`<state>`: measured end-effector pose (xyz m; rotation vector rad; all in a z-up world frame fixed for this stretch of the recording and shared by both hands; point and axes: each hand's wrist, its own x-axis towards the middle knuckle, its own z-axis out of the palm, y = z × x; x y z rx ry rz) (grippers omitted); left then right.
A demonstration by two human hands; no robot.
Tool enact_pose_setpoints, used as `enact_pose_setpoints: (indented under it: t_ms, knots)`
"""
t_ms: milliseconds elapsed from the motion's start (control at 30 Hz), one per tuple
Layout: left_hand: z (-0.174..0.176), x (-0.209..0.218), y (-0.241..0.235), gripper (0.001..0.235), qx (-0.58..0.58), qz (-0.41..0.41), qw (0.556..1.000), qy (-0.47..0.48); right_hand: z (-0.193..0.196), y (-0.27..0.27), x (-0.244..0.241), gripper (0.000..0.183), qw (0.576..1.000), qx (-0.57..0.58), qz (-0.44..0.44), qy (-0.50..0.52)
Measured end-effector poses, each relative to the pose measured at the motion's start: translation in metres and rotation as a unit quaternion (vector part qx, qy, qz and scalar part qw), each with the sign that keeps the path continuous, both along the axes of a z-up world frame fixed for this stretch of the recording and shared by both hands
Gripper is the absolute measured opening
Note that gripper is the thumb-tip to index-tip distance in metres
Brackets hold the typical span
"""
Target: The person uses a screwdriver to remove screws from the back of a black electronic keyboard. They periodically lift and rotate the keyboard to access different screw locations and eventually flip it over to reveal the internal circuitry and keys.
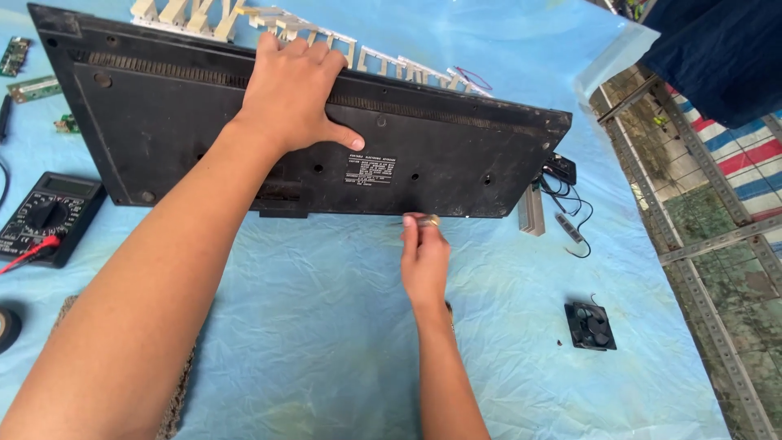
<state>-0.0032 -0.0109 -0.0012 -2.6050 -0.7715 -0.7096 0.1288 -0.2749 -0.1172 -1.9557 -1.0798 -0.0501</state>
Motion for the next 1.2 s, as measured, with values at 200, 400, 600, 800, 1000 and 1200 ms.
enact_pose_setpoints:
  t_ms: [200, 400, 600, 800, 1000, 1200]
  knots:
    - [-0.001, 0.0, -0.001, 0.112, 0.009, 0.003, 1.0, 0.0, -0.013, -0.001, 0.011, 0.035, 1.0, -0.011, -0.01, 0.027]
    - [-0.005, 0.001, 0.002, 0.115, 0.015, 0.002, 1.0, -0.005, -0.007, -0.001, 0.01, 0.022, 0.999, -0.037, 0.023, 0.009]
    - [-0.005, 0.002, 0.004, 0.118, 0.007, -0.001, 1.0, -0.01, 0.008, -0.006, -0.007, 0.014, 0.988, -0.007, 0.088, 0.124]
    - [-0.002, 0.001, 0.004, 0.116, -0.007, 0.002, 1.0, -0.003, 0.001, -0.015, -0.015, 0.022, 0.91, 0.211, 0.039, 0.354]
    - [0.0, 0.0, 0.001, 0.113, 0.001, 0.005, 1.0, 0.002, 0.002, -0.032, -0.024, 0.015, 0.803, 0.358, 0.179, 0.442]
    - [0.002, -0.002, -0.007, 0.114, 0.01, 0.019, 1.0, 0.004, 0.038, -0.015, -0.055, 0.026, 0.841, 0.349, 0.163, 0.379]
